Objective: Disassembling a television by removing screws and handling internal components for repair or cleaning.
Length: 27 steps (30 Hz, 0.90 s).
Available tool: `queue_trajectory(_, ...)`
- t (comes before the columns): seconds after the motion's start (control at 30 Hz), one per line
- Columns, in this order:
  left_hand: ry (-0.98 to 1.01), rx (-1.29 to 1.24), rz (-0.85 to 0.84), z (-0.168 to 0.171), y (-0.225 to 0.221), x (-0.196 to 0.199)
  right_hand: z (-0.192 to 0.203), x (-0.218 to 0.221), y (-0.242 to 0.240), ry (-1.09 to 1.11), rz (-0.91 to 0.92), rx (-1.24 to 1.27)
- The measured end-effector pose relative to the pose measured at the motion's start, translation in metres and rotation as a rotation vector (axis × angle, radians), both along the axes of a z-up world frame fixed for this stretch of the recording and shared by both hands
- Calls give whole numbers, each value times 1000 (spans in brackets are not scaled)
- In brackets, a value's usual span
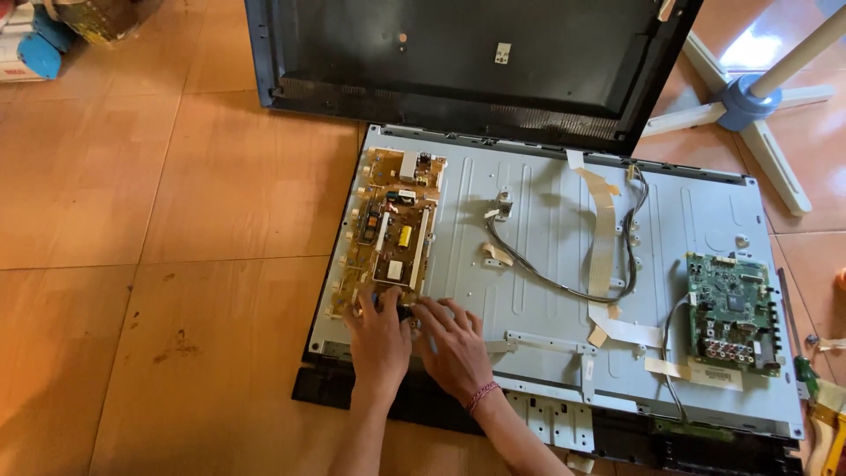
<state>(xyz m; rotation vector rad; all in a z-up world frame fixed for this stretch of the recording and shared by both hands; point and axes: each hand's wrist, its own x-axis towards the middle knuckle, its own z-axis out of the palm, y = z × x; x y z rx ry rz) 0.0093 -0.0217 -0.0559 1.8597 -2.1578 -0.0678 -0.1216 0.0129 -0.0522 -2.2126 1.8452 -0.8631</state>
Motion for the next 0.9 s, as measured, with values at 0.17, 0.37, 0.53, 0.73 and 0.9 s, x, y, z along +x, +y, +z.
queue_trajectory(0.17,-99,-4,-40,-1,-2,2,-6,-1,2,-21,7,4)
queue_trajectory(0.37,-204,-50,-62,-3,0,2,-5,0,2,-6,-9,12)
queue_trajectory(0.53,-133,-86,-74,-3,1,5,1,4,2,-24,-51,-27)
queue_trajectory(0.73,-72,-75,-107,-8,2,13,-8,8,0,-49,-101,-5)
queue_trajectory(0.9,-25,-141,-169,-18,0,20,22,6,0,-99,-132,-235)
